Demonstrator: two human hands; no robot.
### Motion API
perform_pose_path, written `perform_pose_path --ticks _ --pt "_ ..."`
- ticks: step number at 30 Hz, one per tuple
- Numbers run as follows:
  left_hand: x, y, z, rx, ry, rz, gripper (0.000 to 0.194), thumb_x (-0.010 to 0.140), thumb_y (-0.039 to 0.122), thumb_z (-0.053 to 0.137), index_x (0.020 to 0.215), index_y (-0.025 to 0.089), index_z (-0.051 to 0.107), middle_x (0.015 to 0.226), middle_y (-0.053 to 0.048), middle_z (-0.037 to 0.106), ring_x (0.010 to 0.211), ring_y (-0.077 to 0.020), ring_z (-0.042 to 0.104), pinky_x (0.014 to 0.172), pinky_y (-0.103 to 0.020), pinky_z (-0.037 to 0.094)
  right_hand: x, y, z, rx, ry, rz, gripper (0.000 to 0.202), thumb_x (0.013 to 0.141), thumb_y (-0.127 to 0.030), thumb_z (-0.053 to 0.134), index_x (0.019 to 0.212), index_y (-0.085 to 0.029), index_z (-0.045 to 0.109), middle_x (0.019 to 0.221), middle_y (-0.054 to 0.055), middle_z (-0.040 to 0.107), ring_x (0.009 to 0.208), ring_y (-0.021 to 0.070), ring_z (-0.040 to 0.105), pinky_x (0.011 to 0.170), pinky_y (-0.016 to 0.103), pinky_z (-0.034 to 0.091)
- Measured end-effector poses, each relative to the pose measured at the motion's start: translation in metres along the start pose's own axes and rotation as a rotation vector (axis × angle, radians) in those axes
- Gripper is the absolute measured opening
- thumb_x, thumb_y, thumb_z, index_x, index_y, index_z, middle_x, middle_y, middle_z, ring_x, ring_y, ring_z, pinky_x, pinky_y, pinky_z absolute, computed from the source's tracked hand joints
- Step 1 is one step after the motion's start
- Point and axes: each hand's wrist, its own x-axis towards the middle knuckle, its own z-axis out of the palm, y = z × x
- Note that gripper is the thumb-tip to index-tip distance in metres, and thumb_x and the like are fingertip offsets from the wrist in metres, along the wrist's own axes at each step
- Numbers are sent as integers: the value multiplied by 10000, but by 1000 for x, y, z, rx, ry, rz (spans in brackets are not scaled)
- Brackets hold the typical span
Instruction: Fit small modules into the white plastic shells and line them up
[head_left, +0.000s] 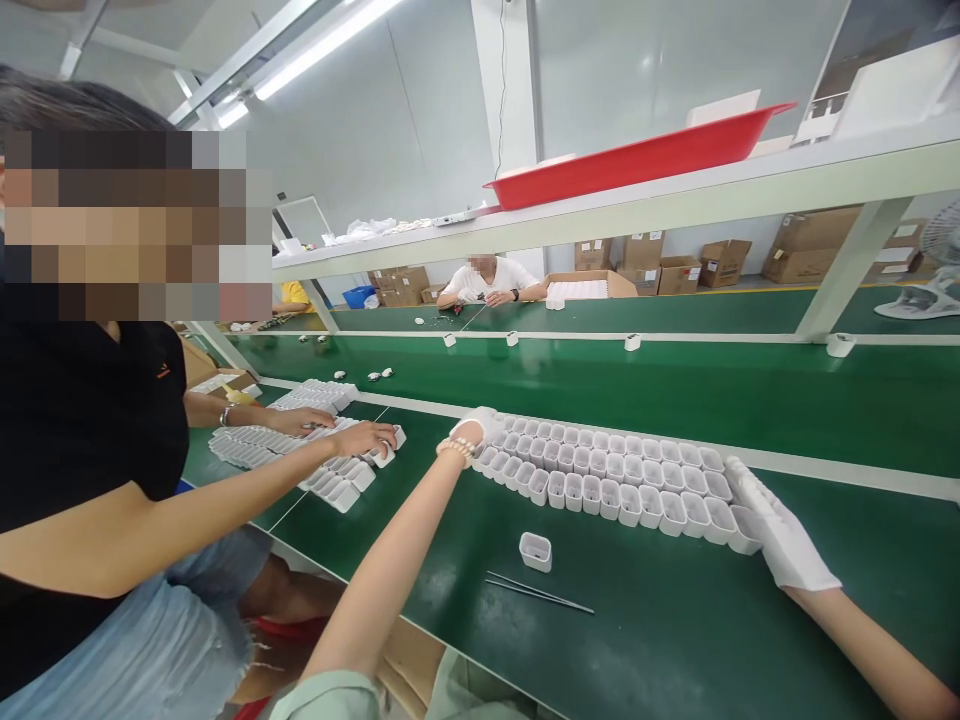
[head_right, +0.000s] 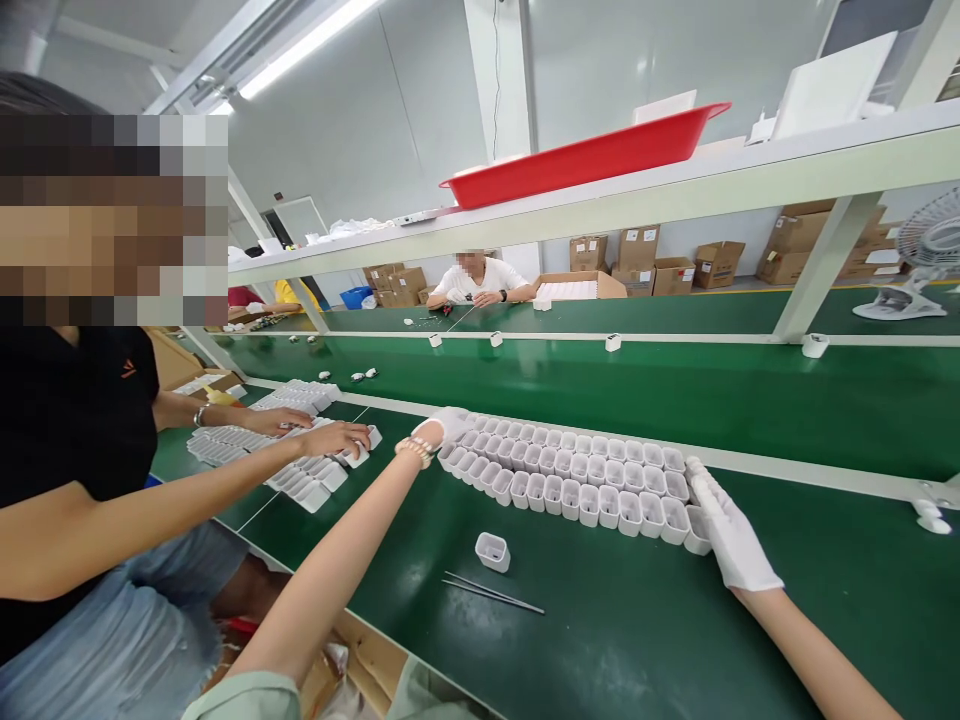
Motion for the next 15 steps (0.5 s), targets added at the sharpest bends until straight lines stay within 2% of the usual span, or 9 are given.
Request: perform_pose_path --ticks 4,5,9,12,15 --pt "-24 -17 -35 -277 -47 38 288 956 331 526 1191 171 577 1214 -84 589 1029 -219 610 871 -415 533 2 1 1 49 1 34 608 896 -475 464 1434 -195 435 1523 33 380 1402 214 313 1130 252 268" --pt "-31 -25 -46 -335 -66 56 302 942 343 549 1181 161 584 1205 -71 594 1025 -239 612 864 -416 536 2 2 1 63 8 46 597 892 -464 472 1426 -200 448 1520 27 386 1400 217 319 1132 264 270" --pt "-54 -64 -82 -489 -180 172 248 951 330 541 1145 187 598 1179 -85 611 971 -186 624 843 -382 543 5 7 2 111 18 77 578 867 -458 515 1401 -240 485 1503 1 414 1389 235 343 1118 311 313" --pt "-65 -97 -93 -583 -234 222 210 955 362 518 1010 219 661 1084 -57 668 987 -187 643 863 -380 538 6 12 0 128 3 62 591 846 -461 531 1401 -263 482 1503 -9 411 1385 234 351 1108 315 329" --pt "-74 -125 -95 -651 -237 184 141 913 370 564 905 332 700 1109 1 690 1185 -199 578 1009 -382 469 6 16 -2 83 3 40 618 834 -483 529 1412 -273 465 1520 -18 381 1401 223 320 1125 314 286"
